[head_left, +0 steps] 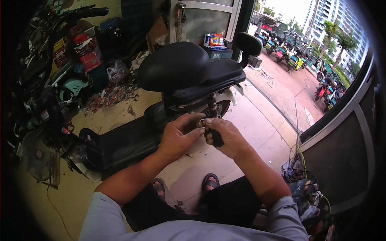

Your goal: The person unscrews and removes components from an electric moped deck, retrieves tools and wires from a storage desk, and cuts/strips electric wires by hand.

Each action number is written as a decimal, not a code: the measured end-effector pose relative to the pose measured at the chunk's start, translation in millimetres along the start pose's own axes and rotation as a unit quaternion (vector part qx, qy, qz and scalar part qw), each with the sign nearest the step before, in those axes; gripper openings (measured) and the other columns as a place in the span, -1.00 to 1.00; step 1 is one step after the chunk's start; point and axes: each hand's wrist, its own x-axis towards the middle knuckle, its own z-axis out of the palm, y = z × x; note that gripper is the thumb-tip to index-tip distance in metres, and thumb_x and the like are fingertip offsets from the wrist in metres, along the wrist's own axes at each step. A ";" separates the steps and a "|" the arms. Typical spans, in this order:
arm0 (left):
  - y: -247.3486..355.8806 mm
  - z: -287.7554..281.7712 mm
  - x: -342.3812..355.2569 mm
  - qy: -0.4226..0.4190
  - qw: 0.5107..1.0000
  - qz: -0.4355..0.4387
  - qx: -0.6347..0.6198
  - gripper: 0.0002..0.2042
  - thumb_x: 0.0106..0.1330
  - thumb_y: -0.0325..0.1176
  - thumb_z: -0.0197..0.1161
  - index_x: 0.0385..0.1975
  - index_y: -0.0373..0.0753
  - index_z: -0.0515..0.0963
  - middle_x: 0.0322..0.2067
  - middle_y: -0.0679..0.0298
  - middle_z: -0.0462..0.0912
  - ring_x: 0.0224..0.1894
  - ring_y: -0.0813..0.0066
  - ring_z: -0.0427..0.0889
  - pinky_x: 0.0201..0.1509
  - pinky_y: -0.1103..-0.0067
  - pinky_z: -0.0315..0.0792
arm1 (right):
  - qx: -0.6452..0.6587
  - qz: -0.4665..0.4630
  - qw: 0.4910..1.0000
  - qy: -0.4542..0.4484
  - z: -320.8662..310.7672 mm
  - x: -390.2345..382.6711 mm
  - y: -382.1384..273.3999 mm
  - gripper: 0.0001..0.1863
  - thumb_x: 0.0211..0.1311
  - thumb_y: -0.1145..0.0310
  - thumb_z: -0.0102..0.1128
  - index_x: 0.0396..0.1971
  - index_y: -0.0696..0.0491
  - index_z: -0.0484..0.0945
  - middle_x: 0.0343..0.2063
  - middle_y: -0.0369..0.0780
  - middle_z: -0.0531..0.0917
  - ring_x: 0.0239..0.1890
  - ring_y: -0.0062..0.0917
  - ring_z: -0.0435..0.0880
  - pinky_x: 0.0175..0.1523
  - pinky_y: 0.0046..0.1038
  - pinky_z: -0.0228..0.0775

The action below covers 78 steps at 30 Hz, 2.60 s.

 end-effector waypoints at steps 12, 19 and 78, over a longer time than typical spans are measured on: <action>1.0 -3.8 0.5 0.007 0.981 0.121 0.154 -0.69 0.23 -0.46 0.50 -0.02 -0.32 0.70 -0.09 0.25 0.65 -0.03 0.45 0.63 0.11 0.57 0.47 | -0.069 -0.013 0.998 0.009 -1.8 -0.8 8.8 -0.78 0.46 0.32 0.27 -0.07 0.15 0.59 -0.39 -0.30 0.63 -0.43 -0.63 0.58 -0.31 -0.59 0.46; 2.5 -12.3 5.6 -0.025 0.954 0.156 0.253 -0.67 0.21 -0.45 0.48 -0.02 -0.35 0.68 -0.15 0.12 0.70 -0.10 0.31 0.69 0.04 0.53 0.52 | -0.172 -0.063 0.981 0.064 -0.4 -7.2 -1.0 -0.87 0.35 0.44 0.31 -0.22 0.19 0.67 -0.46 -0.25 0.69 -0.51 -0.61 0.59 -0.36 -0.58 0.40; -17.3 -11.1 4.8 -0.024 0.988 -0.144 0.045 -0.64 0.26 -0.59 0.15 0.04 -0.44 0.67 -0.30 0.26 0.73 -0.36 0.59 0.66 -0.22 0.61 0.57 | -0.589 -0.350 0.724 0.077 6.1 -1.8 19.7 -0.79 0.00 0.32 0.39 -0.36 0.08 0.68 -0.36 -0.08 0.70 -0.25 -0.13 0.71 -0.11 -0.25 0.57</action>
